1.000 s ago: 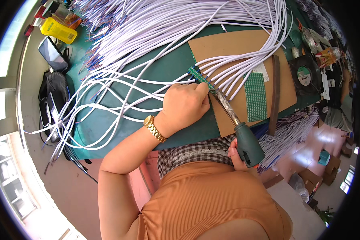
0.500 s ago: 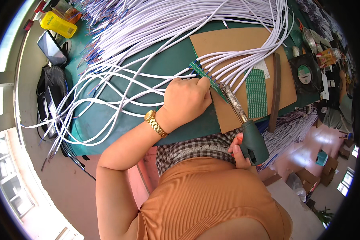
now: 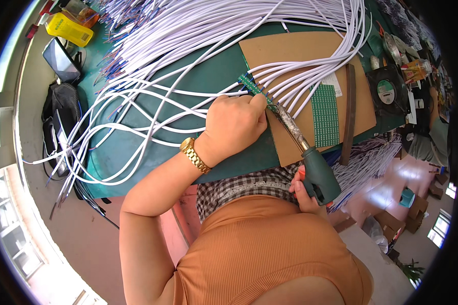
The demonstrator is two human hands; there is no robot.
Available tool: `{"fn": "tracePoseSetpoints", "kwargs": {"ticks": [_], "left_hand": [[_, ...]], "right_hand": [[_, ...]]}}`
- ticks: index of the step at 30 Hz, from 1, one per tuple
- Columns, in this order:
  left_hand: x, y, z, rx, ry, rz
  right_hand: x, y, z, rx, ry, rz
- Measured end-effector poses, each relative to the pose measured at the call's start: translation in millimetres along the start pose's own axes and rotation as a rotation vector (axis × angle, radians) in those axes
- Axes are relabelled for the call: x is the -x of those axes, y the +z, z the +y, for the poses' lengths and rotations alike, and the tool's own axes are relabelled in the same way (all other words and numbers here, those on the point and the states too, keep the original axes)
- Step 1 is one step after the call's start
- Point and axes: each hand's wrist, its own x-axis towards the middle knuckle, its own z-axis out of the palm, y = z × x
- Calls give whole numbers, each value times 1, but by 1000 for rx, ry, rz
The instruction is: The person positions wire ends onto circuit board strips by hand and solders them in place using a soldering gun.
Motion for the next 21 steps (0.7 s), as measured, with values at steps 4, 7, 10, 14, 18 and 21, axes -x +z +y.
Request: {"fn": "tracePoseSetpoints", "kwargs": {"ticks": [4,7,10,14,18,21], "left_hand": [[4,2,-2,-28,17,-10],[5,2,-2,-13,14,-12],[3,1,-1,0,14,-15],[2,1,-1,0,7,-21],[3,2,-2,-10,1,-15],[3,3,-1,-23,2,-14]], "right_hand": [[-27,5,-74,-123,-18,-22],[-28,-1,-82,36,-124,-138],[-28,2,-90,-249,-32,-87],[-29,2,-80,-334,-51,-33],[-29,1,-76,-375,-52,-64],[-28,0,-81,-376,-20,-109]]}}
